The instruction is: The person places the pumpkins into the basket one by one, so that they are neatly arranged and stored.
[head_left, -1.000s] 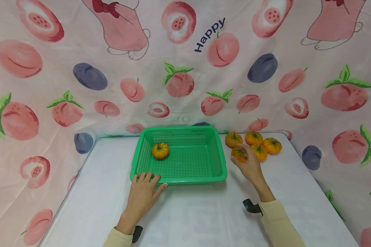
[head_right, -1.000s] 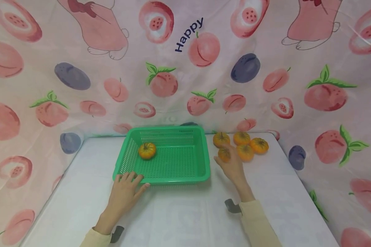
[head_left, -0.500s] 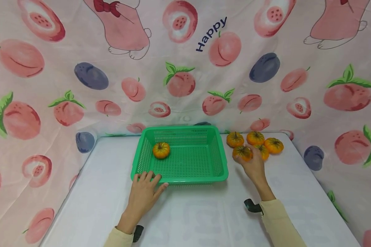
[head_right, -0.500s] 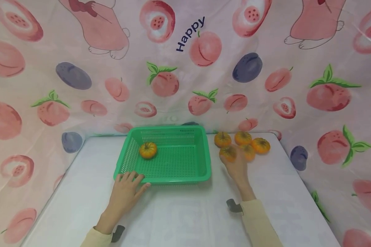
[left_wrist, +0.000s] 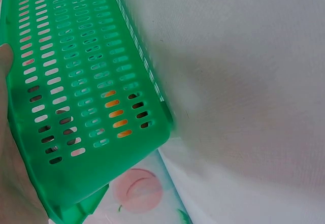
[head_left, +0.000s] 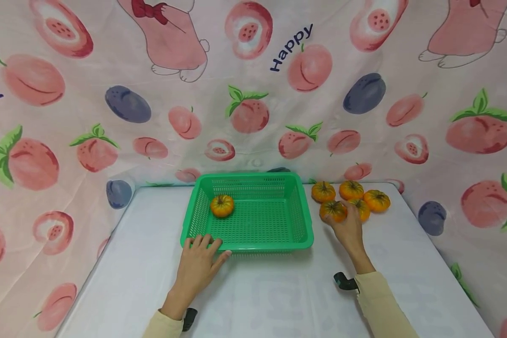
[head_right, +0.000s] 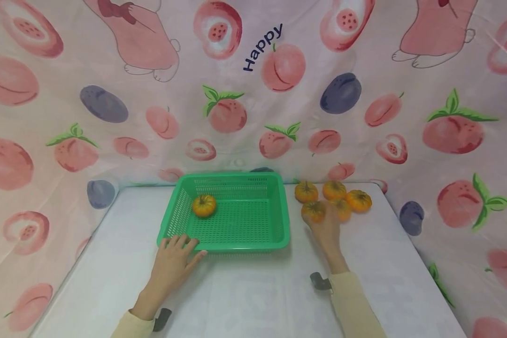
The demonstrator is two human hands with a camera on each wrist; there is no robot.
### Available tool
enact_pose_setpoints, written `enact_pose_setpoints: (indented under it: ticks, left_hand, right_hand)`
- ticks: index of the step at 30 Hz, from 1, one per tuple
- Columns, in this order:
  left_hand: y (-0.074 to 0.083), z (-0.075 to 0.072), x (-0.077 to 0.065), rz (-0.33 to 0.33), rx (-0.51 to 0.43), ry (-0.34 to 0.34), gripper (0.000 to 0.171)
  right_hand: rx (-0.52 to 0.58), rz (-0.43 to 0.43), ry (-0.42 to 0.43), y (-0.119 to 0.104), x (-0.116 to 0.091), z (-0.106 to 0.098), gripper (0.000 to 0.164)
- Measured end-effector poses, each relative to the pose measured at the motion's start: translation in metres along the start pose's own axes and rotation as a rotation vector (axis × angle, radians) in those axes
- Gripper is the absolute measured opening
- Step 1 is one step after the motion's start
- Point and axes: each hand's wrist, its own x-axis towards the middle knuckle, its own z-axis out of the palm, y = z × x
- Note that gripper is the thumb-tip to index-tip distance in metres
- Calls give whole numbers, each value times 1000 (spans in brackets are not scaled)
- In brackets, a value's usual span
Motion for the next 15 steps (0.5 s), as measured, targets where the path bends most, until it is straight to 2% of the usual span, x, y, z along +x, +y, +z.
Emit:
enact_pose_setpoints:
  ticks: [9,15]
  left_hand:
    - [0,-1,0,-8,4,-18,36]
    - [0,0,0,-11,2,-20,36]
  right_hand:
    - [-11,81,-33,1,6,5,76]
    - [-4,93,-43,3,12,9,75]
